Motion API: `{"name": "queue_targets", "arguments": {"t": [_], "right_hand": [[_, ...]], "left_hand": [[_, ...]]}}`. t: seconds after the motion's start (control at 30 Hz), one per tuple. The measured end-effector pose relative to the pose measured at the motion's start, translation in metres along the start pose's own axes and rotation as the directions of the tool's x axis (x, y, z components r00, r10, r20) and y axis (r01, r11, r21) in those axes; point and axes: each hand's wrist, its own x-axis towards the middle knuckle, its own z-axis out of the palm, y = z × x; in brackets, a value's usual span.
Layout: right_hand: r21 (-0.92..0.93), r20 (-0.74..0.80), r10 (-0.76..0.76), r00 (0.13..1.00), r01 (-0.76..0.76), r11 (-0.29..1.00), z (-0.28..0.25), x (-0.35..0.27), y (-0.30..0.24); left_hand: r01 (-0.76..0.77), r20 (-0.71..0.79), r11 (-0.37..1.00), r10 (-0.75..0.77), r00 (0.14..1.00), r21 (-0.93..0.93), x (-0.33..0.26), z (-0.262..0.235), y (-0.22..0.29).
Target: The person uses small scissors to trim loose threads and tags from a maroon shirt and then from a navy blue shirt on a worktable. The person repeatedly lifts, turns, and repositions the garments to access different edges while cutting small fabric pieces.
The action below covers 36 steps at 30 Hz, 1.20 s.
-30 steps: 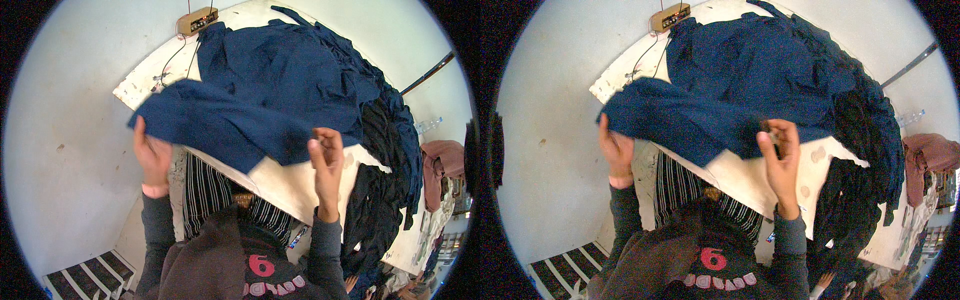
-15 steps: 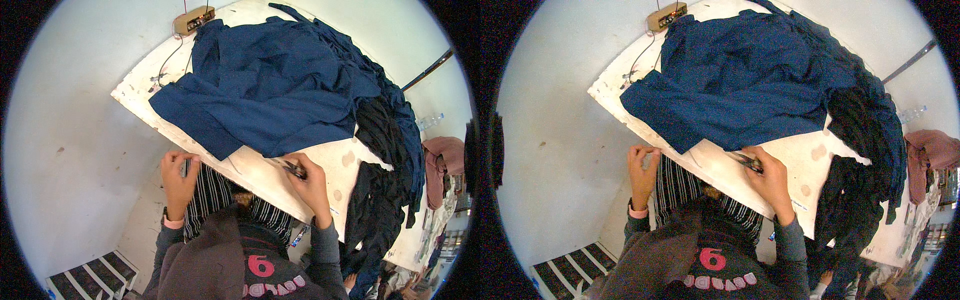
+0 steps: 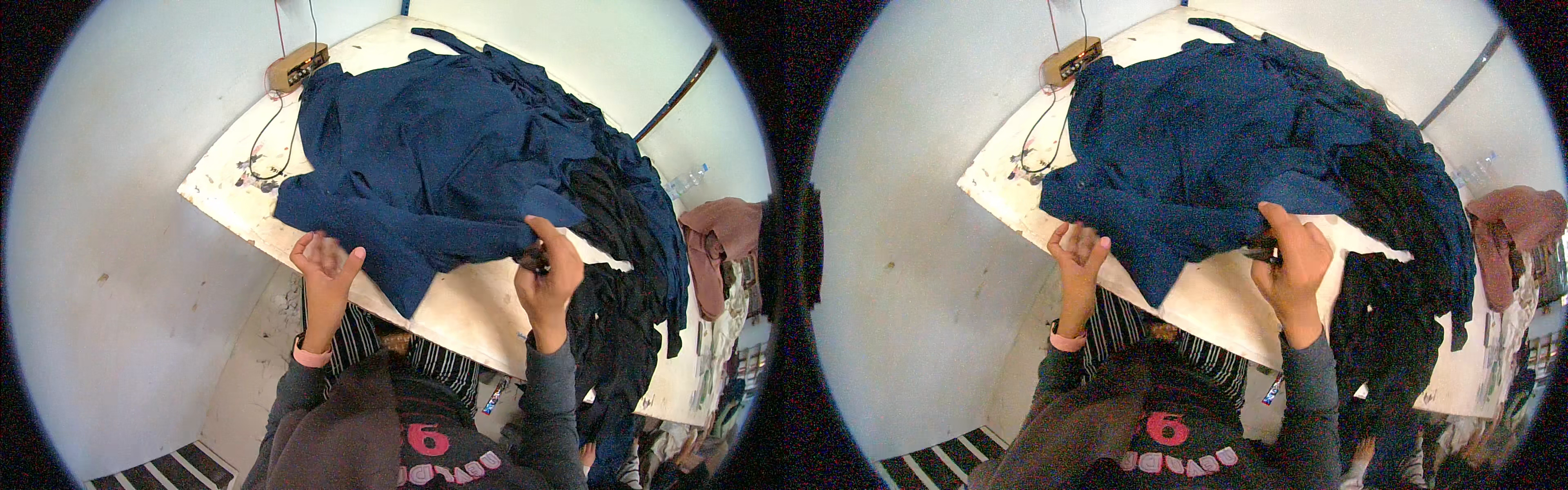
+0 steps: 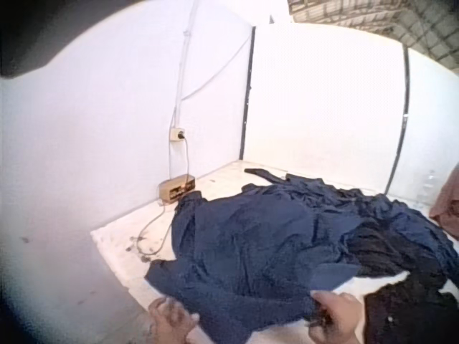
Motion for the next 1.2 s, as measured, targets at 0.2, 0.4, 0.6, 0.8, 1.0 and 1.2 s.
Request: {"name": "queue_targets", "arguments": {"t": [0.2, 0.4, 0.6, 0.8, 1.0, 1.2], "right_hand": [[-0.089, -0.344, -0.078, 0.936, 0.050, 0.995, -0.044, 0.028, -0.018], [0.150, -0.444, 0.035, 0.895, 0.036, 0.988, -0.028, 0.076, -0.042], [-0.076, 0.085, 0.283, 0.955, -0.277, 0.958, 0.030, 0.106, 0.007], [-0.015, 0.407, 0.408, 0.817, -0.440, 0.898, 0.047, 0.038, 0.037], [0.108, 0.589, 0.457, 0.667, -0.625, 0.773, 0.056, -0.009, 0.021], [0.277, 0.581, 0.431, 0.690, -0.666, 0.693, 0.049, -0.029, -0.001]], "left_hand": [[0.247, 0.290, 0.904, -0.146, 0.946, -0.349, -0.031, 0.029, 0.046], [-0.512, 0.386, 0.780, 0.375, 0.843, 0.359, -0.045, 0.039, 0.035], [-0.202, 0.054, 0.270, 0.469, 0.881, 0.941, 0.061, -0.022, 0.025], [-0.238, -0.023, 0.498, 0.463, 0.886, 0.834, 0.055, -0.076, 0.032], [-0.238, 0.192, 0.869, 0.169, 0.967, 0.434, 0.010, -0.017, 0.062], [-0.496, 0.409, 0.746, 0.323, 0.854, 0.446, 0.017, 0.046, 0.073]]}}
